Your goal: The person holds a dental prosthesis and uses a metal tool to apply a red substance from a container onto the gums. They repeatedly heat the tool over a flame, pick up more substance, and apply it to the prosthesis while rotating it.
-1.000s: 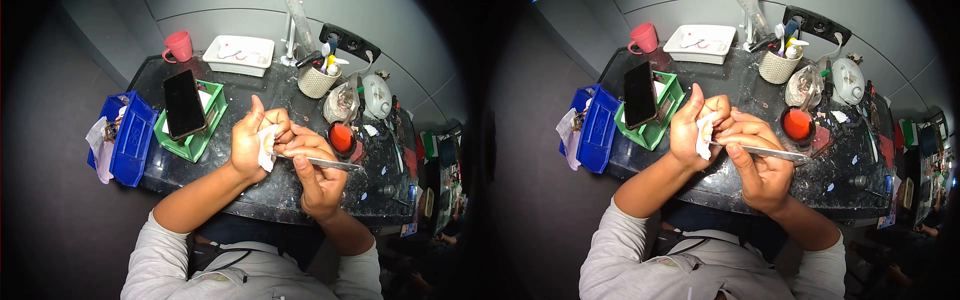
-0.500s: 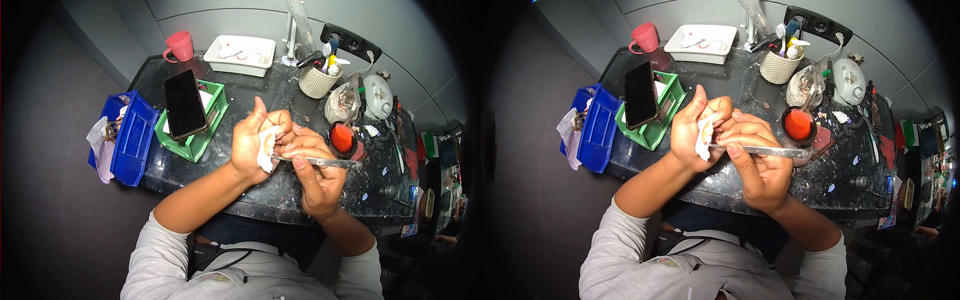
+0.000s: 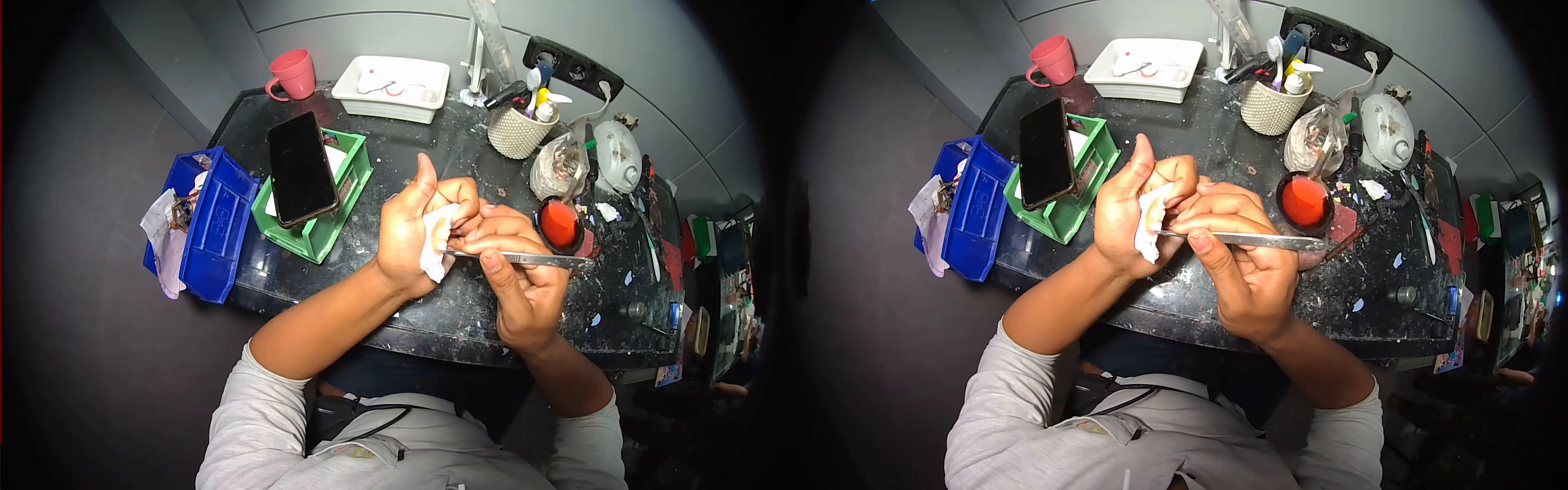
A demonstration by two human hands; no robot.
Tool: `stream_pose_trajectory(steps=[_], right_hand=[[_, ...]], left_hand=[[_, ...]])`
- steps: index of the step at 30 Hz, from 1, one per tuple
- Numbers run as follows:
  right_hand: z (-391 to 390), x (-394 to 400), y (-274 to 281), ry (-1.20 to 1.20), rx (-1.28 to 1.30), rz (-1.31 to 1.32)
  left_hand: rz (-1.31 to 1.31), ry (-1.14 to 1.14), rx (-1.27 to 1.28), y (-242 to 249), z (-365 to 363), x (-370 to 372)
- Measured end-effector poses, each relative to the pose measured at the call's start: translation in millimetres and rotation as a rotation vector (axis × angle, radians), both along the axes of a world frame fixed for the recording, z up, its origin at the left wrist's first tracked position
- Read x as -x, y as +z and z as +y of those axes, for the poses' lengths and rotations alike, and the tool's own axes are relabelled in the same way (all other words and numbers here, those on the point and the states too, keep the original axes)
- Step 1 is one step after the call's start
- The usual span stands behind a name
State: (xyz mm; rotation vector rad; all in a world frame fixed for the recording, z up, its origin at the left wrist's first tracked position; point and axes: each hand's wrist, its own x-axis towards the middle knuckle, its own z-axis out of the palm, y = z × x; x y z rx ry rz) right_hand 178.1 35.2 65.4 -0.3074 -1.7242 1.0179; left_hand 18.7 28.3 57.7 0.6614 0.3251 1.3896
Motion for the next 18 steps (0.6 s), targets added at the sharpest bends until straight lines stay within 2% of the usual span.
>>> stream_pose_trajectory(steps=[8, 13, 15, 17, 18], right_hand=[[4.6, -2.1, -0.4, -0.004, -0.039, -0.041], [5.3, -2.2, 0.2, 0.008, -0.041, -0.046], [5.3, -1.5, -1.9, 0.074, 0.097, 0.069], [3.8, -1.6, 0.8, 0.060, 0.085, 0.069], [3.4, -1.9, 1.7, 0.046, 0.072, 0.070]], left_hand=[[-0.184, -0.147, 0.089, -6.9, 0.8, 3.8], [-0.203, -0.170, 0.114, -6.0, 0.9, 4.5], [-0.207, -0.179, 0.110, -6.2, 1.3, 4.2], [0.011, -0.047, -0.021, -5.7, 1.3, 1.4], [0.012, -0.047, -0.021, -4.5, 1.2, 1.4]])
